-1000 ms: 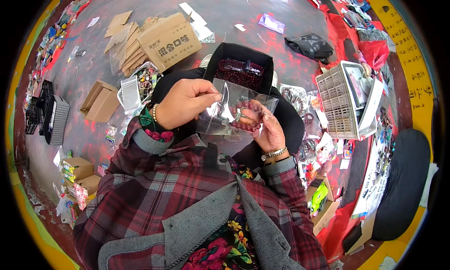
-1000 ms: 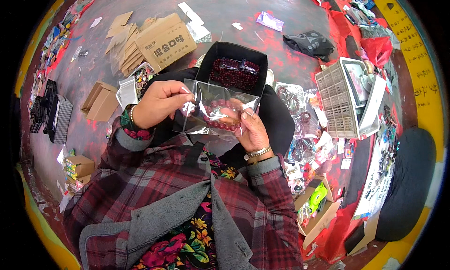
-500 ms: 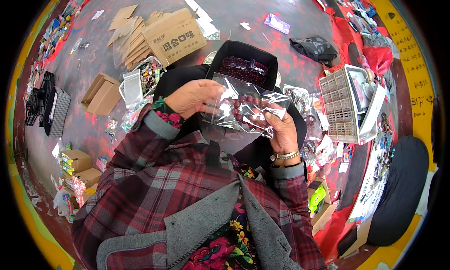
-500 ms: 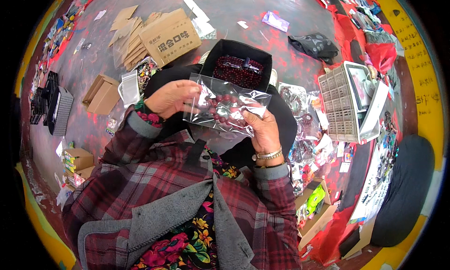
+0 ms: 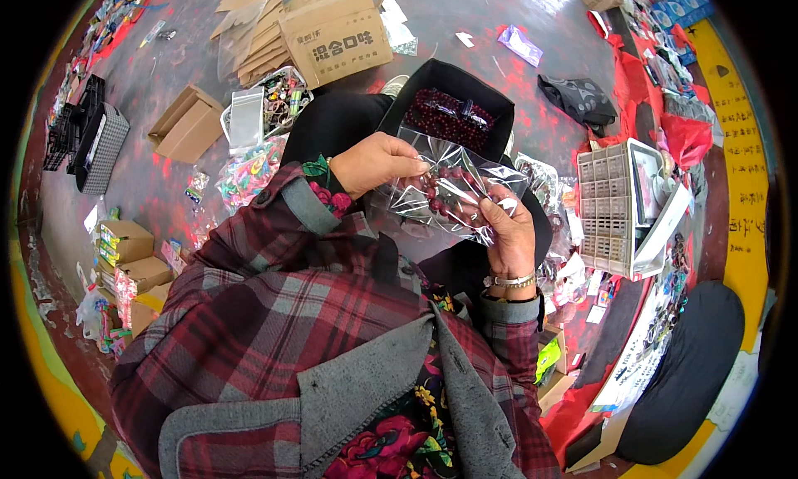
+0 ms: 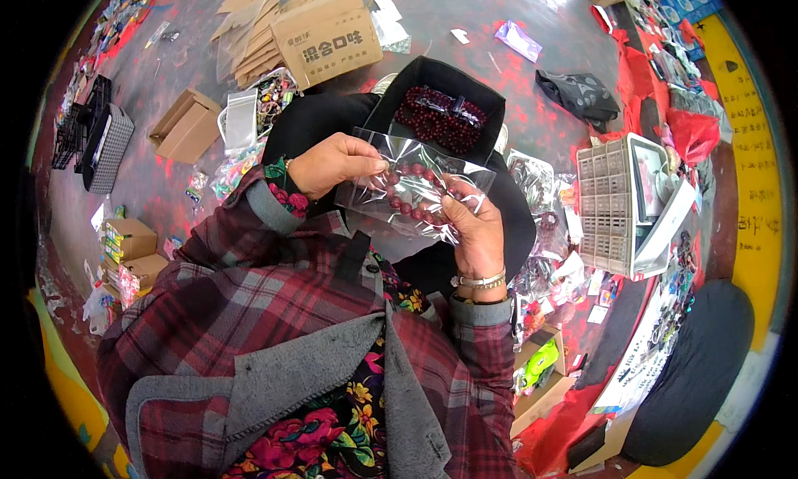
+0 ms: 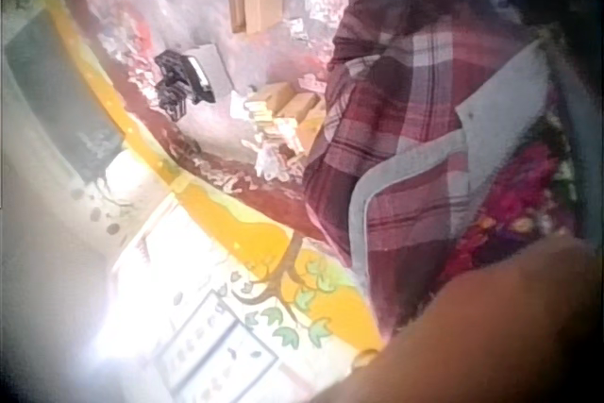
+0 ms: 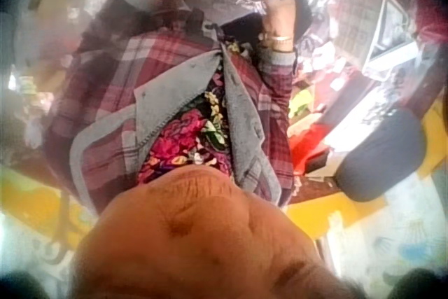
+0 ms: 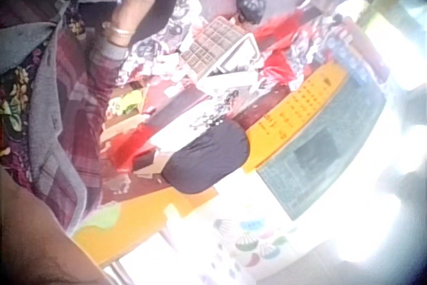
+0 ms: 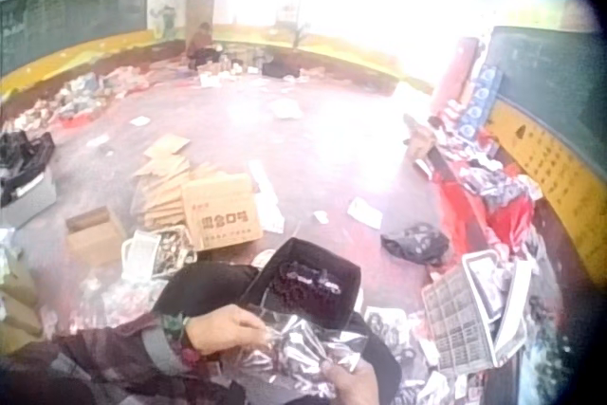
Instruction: The person sits on the floor and handles red beaded bracelets. They wipe a bracelet with a cloth, place it into a clear plastic bag, and seal the bag. The person repeats this process with another bracelet, handling them one at a time.
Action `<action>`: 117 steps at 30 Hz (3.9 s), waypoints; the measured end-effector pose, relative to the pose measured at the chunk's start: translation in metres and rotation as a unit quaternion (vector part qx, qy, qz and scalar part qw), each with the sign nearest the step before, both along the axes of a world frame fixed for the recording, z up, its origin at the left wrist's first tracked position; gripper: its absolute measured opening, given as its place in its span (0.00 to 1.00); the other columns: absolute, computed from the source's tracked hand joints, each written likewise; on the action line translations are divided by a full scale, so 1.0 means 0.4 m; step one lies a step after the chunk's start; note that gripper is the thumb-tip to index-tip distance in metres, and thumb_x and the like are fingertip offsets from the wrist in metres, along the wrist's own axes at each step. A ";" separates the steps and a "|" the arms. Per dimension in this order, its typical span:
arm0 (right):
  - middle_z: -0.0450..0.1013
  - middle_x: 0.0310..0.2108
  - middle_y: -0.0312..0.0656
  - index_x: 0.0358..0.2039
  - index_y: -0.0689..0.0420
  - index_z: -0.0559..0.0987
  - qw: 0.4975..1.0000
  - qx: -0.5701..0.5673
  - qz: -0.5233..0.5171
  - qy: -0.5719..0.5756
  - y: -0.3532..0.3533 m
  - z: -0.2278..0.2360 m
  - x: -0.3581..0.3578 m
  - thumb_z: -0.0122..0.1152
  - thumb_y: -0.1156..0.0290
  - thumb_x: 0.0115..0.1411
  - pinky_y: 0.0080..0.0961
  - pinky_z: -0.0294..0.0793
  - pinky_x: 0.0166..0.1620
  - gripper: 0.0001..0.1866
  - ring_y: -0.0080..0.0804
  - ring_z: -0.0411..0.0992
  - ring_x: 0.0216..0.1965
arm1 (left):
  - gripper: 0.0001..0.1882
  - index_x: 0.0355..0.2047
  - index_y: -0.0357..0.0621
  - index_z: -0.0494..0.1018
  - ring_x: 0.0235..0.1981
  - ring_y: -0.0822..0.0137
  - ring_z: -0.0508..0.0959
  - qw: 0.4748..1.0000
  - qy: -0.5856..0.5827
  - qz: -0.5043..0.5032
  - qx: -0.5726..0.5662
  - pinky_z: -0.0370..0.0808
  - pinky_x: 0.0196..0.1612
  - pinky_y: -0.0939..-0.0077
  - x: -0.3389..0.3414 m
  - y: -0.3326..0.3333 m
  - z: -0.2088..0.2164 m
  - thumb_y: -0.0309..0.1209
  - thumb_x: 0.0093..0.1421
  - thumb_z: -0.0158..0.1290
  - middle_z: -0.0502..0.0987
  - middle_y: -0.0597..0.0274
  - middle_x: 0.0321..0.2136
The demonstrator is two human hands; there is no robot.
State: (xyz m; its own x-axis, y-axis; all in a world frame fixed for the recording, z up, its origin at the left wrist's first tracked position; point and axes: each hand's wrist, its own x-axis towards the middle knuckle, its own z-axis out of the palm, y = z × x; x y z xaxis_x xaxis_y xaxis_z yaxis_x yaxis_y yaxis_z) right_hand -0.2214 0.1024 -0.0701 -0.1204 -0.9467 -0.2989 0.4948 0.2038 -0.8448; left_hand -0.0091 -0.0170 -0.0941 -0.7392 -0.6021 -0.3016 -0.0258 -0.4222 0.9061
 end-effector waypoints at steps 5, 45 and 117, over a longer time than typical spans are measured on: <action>0.74 0.36 0.49 0.45 0.67 0.70 1.000 0.007 -0.004 0.001 -0.006 -0.003 -0.006 0.53 0.79 0.55 0.27 0.77 0.37 0.15 0.35 0.75 0.34 | 0.10 0.35 0.34 0.74 0.30 0.73 0.76 0.999 0.016 -0.006 0.042 0.72 0.37 0.81 0.014 -0.002 -0.001 0.28 0.55 0.53 0.77 0.61 0.29; 0.74 0.32 0.44 0.37 0.69 0.74 0.999 0.012 -0.022 0.020 0.003 -0.004 -0.090 0.47 0.68 0.61 0.19 0.72 0.37 0.15 0.28 0.73 0.31 | 0.12 0.40 0.32 0.69 0.37 0.62 0.77 0.979 0.091 0.001 0.183 0.75 0.40 0.74 -0.047 0.027 0.008 0.23 0.55 0.51 0.75 0.52 0.35; 0.73 0.35 0.45 0.45 0.62 0.69 0.985 -0.135 -0.101 0.032 0.013 0.005 -0.078 0.49 0.57 0.61 0.23 0.73 0.37 0.21 0.35 0.73 0.38 | 0.13 0.43 0.34 0.69 0.40 0.58 0.75 0.946 0.254 0.092 0.179 0.73 0.42 0.71 -0.053 0.031 0.024 0.24 0.58 0.47 0.73 0.47 0.40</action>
